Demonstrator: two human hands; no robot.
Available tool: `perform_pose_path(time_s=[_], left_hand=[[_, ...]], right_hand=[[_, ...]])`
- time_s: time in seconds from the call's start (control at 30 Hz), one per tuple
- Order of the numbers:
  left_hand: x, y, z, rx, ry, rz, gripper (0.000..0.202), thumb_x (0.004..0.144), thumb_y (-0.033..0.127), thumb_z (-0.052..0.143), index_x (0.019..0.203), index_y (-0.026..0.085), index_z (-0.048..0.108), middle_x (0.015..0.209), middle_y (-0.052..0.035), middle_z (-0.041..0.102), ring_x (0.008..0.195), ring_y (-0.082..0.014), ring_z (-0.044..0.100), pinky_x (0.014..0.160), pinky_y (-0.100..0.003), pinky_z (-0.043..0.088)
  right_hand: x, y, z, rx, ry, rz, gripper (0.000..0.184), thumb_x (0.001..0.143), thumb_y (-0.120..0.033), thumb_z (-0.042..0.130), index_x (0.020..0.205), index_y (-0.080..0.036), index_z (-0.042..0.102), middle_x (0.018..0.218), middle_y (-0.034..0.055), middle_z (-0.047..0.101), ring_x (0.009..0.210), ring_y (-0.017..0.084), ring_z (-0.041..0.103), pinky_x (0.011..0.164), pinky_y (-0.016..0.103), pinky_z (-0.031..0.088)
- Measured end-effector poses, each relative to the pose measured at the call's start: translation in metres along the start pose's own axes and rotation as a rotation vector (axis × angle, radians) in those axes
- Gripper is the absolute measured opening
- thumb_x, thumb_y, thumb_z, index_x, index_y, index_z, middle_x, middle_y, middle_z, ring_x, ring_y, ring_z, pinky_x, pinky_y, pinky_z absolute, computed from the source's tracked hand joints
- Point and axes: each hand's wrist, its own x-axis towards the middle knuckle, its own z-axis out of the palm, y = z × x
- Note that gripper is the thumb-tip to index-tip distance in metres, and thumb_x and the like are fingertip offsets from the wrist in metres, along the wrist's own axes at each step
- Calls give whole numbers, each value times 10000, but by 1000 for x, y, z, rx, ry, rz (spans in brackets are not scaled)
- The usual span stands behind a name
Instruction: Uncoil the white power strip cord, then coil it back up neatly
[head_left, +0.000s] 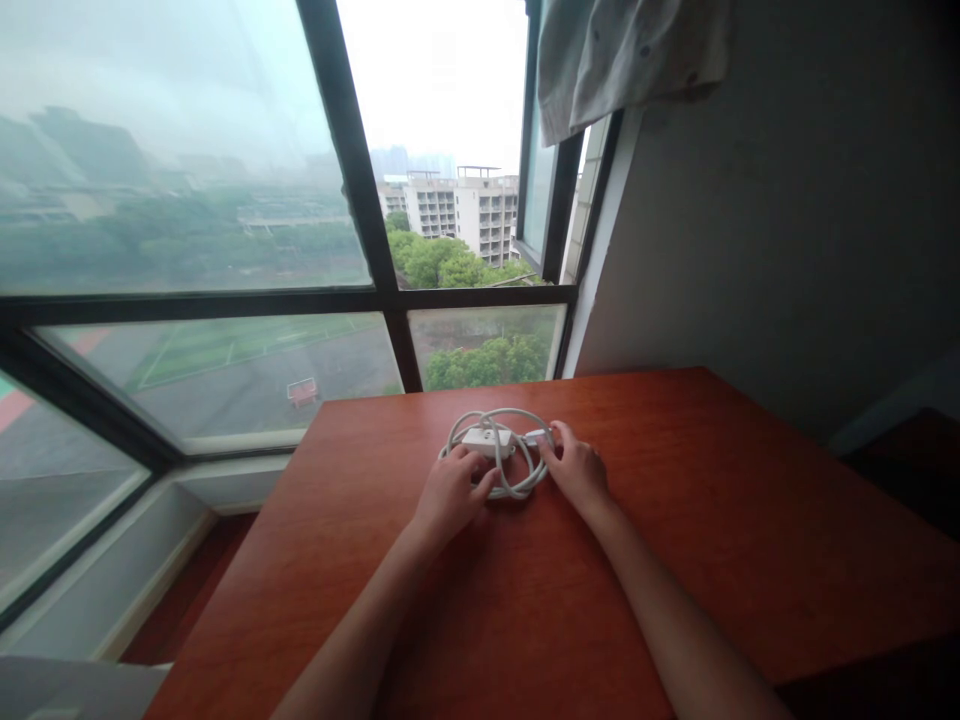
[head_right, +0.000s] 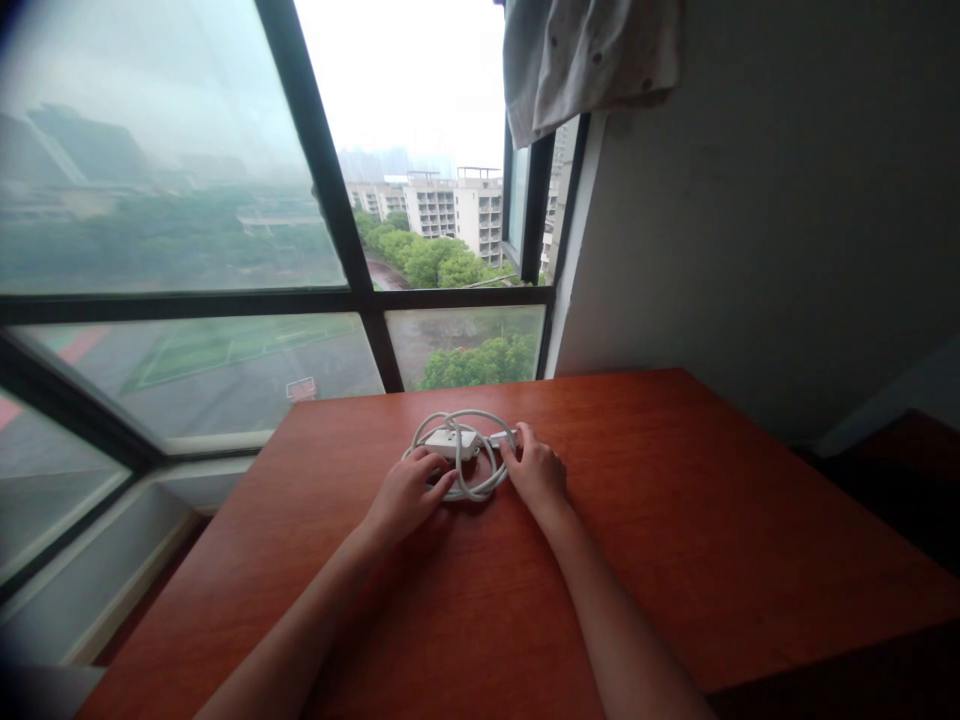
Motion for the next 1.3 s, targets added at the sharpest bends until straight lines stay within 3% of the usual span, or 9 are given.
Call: perform_pose_path(time_s=[0.2,0.43,0.63,0.93,1.1,1.3], left_hand=[[3,-7,-7,-44,39,-30,250,893,380,493,799,204,642,856,-43,646,769,-172,591,688,-280,442],[10,-44,-8,2,233,-134,213,883,339,490,960,190,622,982,-73,638,890,-205,613,792,-314,486],[15,-59,6,22,217,-158,385,850,315,527,1192,138,540,1147,-140,592,1004,-238,596,914,-385,469],[11,-56,6,20,153,-127,381,811,256,545,1180,162,555,1121,-126,649,1021,-256,601,917,-414,462],[11,-59,5,-56,127,-115,452,782,139,499,1232,178,521,1124,-107,660,986,-221,636,882,-356,496],[10,-55,0,-12,116,-98,425,795,145,489,1217,174,533,1117,-111,656,984,-226,635,860,-343,505]], right_hand=[[2,4,2,82,-4,-26,447,890,-515,465,1224,-237,567,942,87,730,870,262,685,708,315,469],[2,2,2,120,88,-15,369,853,-491,542,1113,-240,618,894,57,734,846,240,686,709,298,476],[4,6,9,245,145,-44,449,837,-424,568,1231,-210,541,947,63,725,852,216,683,764,307,497],[6,12,23,341,52,-103,555,792,-211,530,1339,-233,441,1212,80,647,1040,222,647,919,343,494],[7,13,23,325,126,-143,512,764,-220,525,1272,-155,508,1278,145,564,1068,254,608,939,395,490],[8,13,17,343,107,-254,531,711,-108,469,1227,-190,566,1241,92,579,1137,220,560,994,343,458]])
